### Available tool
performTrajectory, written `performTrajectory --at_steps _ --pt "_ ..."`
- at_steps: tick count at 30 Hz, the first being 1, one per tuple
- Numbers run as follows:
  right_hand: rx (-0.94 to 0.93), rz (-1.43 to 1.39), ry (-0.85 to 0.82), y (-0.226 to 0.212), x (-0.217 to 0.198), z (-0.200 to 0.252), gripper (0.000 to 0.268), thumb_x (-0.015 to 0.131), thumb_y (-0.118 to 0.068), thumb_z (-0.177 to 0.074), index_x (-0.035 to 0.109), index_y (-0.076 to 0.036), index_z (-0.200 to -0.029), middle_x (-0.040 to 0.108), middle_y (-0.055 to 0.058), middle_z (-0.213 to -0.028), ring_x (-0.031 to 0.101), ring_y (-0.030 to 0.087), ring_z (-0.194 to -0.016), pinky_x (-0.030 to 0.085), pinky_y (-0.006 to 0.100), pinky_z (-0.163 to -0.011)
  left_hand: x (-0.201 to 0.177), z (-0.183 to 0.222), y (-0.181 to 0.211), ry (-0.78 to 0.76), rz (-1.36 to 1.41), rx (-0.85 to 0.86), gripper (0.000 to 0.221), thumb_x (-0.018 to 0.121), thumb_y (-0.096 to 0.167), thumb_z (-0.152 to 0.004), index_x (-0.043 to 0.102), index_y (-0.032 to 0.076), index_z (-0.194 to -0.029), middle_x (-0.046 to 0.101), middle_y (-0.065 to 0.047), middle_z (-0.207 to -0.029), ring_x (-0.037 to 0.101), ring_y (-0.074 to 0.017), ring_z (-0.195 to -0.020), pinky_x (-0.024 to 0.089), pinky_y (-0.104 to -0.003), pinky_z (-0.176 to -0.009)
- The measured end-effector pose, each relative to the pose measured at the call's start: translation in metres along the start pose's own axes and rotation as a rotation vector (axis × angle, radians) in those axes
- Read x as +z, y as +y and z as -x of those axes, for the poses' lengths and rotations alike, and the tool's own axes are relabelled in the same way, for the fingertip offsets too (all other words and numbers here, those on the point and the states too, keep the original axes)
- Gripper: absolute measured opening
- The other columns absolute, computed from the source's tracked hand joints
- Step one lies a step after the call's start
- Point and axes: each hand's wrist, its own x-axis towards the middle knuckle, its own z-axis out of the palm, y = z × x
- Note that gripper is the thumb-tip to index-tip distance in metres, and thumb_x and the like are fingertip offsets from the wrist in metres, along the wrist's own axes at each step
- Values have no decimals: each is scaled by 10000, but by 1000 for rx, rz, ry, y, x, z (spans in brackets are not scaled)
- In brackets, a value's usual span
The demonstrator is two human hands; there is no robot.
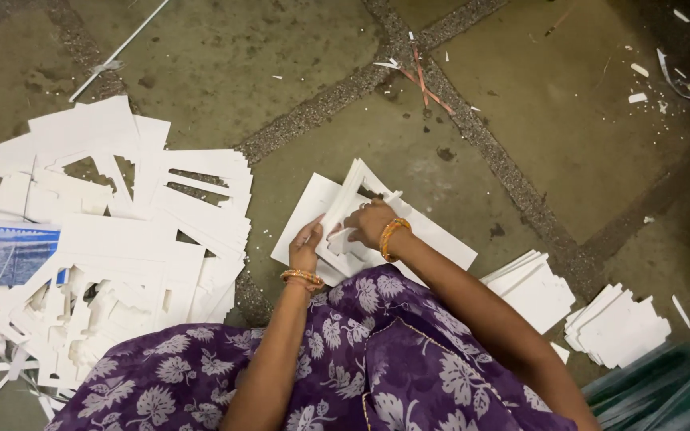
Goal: The recorder is separating and sorting pre-cut paper pieces from larger sheets in a manufacturing environment.
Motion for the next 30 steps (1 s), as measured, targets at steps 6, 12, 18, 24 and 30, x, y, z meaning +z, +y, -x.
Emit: performTrajectory --at_steps 6,12,18,24,30 --pt "48 -121 71 0 -19 24 223 754 -369 -841 758 -208 -995 749 16 -949 673 236 -975 434 412 -944 7 12 25 74 319 -218 604 725 403 -885 601 40 -1352 739 -176 -1157 670 -237 -1079 510 -389 -951" --pt "8 -85 148 -10 -20 29 206 745 -343 -834 746 -183 -963 748 13 -905 675 232 -913 431 427 -885 19 21 -16 -99 237 -182 777 721 535 -854 555 15 -1407 689 -114 -1308 607 -204 -1208 477 -370 -1052" --pt "165 -274 379 4 -11 48 164 763 -305 -892 784 -178 -994 779 5 -970 699 201 -842 473 408 -877 -14 1 -72 -1 380 -247 816 595 617 -912 546 -34 -1401 729 -194 -1256 668 -255 -1181 499 -391 -1055" --pt "590 -1163 758 64 -11 70 277 761 -282 -956 752 -66 -1129 762 52 -1021 668 171 -917 563 339 -802 -25 -1 -68 135 126 -339 765 596 545 -940 533 -30 -1440 737 -264 -1204 669 -297 -1091 474 -457 -994" --pt "383 -1728 912 77 -2 95 306 705 -241 -983 682 -42 -1215 718 40 -1155 667 173 -1061 550 360 -946 -21 -13 -22 621 -803 238 865 854 354 -871 424 -82 -1482 506 -319 -1460 504 -435 -1315 416 -503 -1080"
